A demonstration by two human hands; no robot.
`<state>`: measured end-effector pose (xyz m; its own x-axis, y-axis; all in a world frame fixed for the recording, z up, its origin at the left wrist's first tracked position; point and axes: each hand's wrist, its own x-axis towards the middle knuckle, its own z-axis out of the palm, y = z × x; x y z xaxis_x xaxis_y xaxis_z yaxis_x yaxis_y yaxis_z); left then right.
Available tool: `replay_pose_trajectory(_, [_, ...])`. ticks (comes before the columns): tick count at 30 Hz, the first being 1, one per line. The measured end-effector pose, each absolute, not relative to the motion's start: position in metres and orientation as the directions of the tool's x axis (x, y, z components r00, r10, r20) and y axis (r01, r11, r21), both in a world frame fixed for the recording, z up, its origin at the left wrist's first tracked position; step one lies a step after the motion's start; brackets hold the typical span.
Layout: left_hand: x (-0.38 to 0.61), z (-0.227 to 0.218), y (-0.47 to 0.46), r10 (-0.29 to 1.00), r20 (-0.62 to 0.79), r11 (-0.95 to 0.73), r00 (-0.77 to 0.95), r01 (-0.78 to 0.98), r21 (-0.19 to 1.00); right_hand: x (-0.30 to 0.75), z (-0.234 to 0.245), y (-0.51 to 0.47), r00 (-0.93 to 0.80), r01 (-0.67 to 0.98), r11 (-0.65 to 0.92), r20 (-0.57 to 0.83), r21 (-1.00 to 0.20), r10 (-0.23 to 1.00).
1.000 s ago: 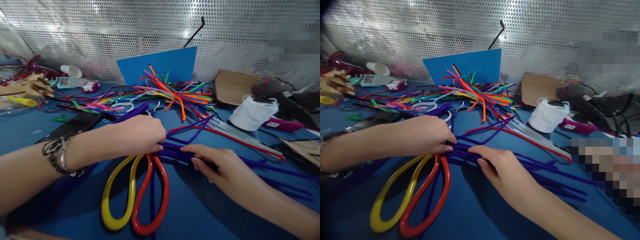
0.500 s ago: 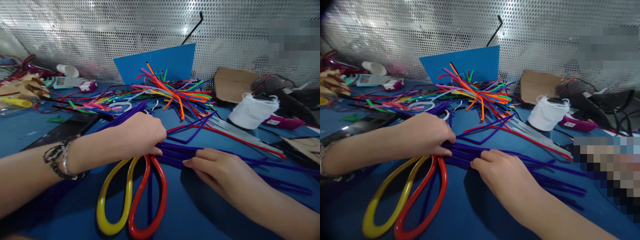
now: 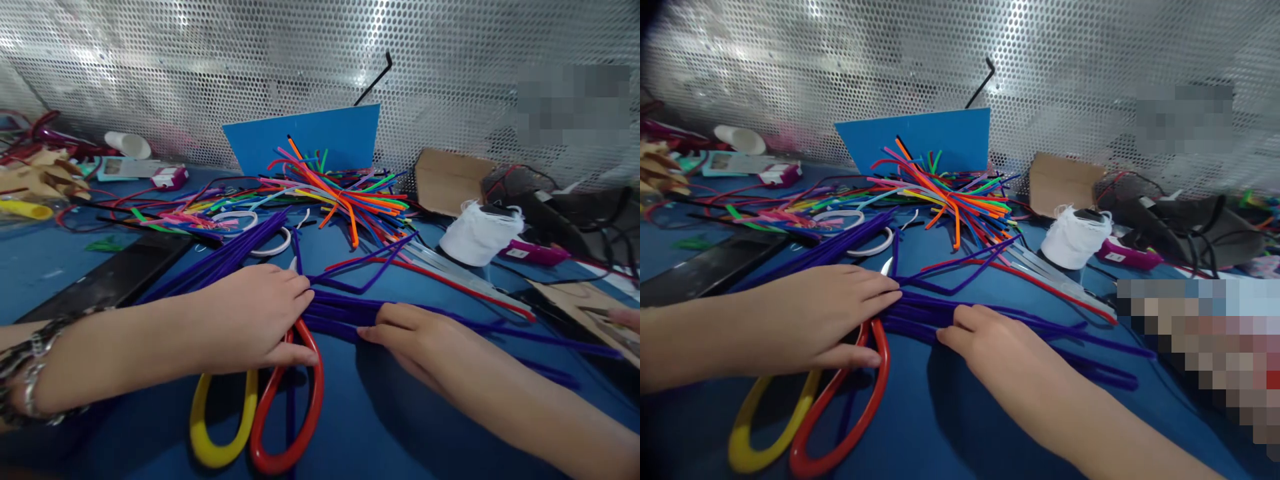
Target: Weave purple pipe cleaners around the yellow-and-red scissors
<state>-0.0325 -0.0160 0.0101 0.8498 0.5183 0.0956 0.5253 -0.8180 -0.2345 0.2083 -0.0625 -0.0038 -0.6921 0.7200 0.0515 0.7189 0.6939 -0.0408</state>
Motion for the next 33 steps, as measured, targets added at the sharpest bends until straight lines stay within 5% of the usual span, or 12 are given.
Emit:
replay_pose_trajectory(4, [-0.027,0.007,-0.023,0.426,0.093,-0.865,0.9,0.436,-0.248,0.211,-0.002,-0.061,-0.687,0.725,0.688,0.051,-0.023,0.725])
replay_pose_trajectory(13, [-0.014,-0.003,-0.037,0.439,0.058,-0.898,0.896,0.44,0.002,0.215,0.002,-0.057,-0.699,0.71,0.698,0.028,-0.09,0.715])
replay_pose_trajectory(20, [-0.009,-0.009,-0.037,0.453,-0.025,-0.892,0.891,0.453,-0.006,0.224,0.007,-0.055,-0.615,0.769,0.632,0.154,-0.098,0.773])
replay_pose_trajectory(33, [-0.009,-0.011,-0.037,0.437,0.046,-0.896,0.898,0.439,-0.058,0.227,-0.005,-0.04,-0.558,0.814,0.577,0.194,-0.061,0.807])
